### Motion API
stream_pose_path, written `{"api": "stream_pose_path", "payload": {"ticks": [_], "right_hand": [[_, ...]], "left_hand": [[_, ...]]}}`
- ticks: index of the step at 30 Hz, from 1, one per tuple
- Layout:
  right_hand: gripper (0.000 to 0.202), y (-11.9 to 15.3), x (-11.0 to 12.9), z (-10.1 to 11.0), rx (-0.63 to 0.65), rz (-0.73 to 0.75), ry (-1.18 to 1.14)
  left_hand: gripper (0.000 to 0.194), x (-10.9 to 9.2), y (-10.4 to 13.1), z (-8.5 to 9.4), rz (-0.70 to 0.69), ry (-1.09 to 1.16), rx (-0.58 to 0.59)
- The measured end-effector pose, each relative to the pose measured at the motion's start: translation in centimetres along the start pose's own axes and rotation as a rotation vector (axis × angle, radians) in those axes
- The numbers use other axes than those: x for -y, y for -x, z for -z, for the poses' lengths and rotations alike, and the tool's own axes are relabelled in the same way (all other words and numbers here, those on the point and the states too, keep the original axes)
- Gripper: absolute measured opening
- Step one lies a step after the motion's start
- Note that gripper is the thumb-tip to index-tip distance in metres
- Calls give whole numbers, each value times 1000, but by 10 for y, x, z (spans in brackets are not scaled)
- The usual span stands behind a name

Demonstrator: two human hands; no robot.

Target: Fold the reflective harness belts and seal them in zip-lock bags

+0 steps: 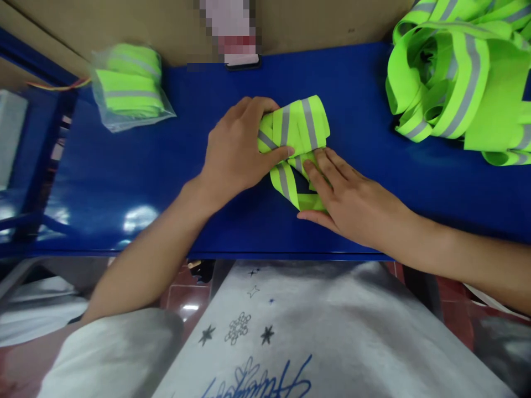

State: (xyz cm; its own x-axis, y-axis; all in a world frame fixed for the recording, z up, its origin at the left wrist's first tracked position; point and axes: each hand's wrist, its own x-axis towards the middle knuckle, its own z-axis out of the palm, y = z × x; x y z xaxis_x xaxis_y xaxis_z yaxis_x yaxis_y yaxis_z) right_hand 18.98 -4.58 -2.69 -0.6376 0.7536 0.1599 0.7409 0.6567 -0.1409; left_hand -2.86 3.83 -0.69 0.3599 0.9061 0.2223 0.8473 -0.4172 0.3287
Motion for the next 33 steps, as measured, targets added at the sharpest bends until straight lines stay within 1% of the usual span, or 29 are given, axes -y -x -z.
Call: {"api": "stream_pose_path", "payload": {"ticks": [4,5,7,9,11,12,13,15,16,17,18,20,21,23,24,25,26,27,28,29,31,33], "right_hand": [[70,2,-1,14,10,17,69],[65,1,-3,20,19,20,75],[60,-1,-12,36,20,2,85],[63,-4,-23,50,-70,-74,99],[56,-8,-34,57,-202,-147,61],[51,-11,-39,57,-238,-156,22],[52,-13,-44,54,-225,-135,-33],[58,-17,-53,43,-91,-54,-140],[58,-18,-56,37,-17,-22,-175],[55,-19,-59,31,40,-5,-202],[53,-19,-61,26,69,1,-219],[54,-19,-62,20,61,-18,-206],[55,-18,-61,19,58,-31,-188],[58,-19,-59,21,53,-37,-162],[59,-19,-58,22,54,-35,-161],[58,-20,-57,24,57,-30,-169],[57,-20,-57,25,56,-24,-185],[54,-21,-57,26,55,-21,-204],[52,-22,-57,27,54,-22,-220],[50,-23,-57,28,55,-27,-232],[49,-23,-57,28,49,-29,-244],[49,-23,-56,29,53,-42,-240]], "left_hand": [[44,-16,10,-1,-100,-64,-86],[39,-18,12,-2,-139,-60,-92],[28,-20,15,-7,-209,-37,-66],[26,-19,17,-12,-262,-35,-24],[30,-17,18,-17,-313,-43,5],[33,-16,19,-19,-346,-46,19],[33,-16,20,-19,-385,-42,31],[30,-15,23,-16,-467,-3,48],[29,-15,23,-13,-505,33,67],[27,-15,24,-8,-542,81,102],[25,-15,24,-4,-568,136,145],[19,-15,23,5,-562,226,203],[18,-15,22,8,-552,245,197],[16,-13,19,11,-489,207,109],[27,-10,17,10,-440,164,59],[46,-7,15,9,-385,123,35],[67,-3,13,8,-326,100,41],[81,1,11,6,-271,98,68],[86,5,9,4,-232,116,114],[83,8,8,3,-217,146,167],[68,10,7,1,-212,193,244],[66,7,10,2,-217,209,258]]}}
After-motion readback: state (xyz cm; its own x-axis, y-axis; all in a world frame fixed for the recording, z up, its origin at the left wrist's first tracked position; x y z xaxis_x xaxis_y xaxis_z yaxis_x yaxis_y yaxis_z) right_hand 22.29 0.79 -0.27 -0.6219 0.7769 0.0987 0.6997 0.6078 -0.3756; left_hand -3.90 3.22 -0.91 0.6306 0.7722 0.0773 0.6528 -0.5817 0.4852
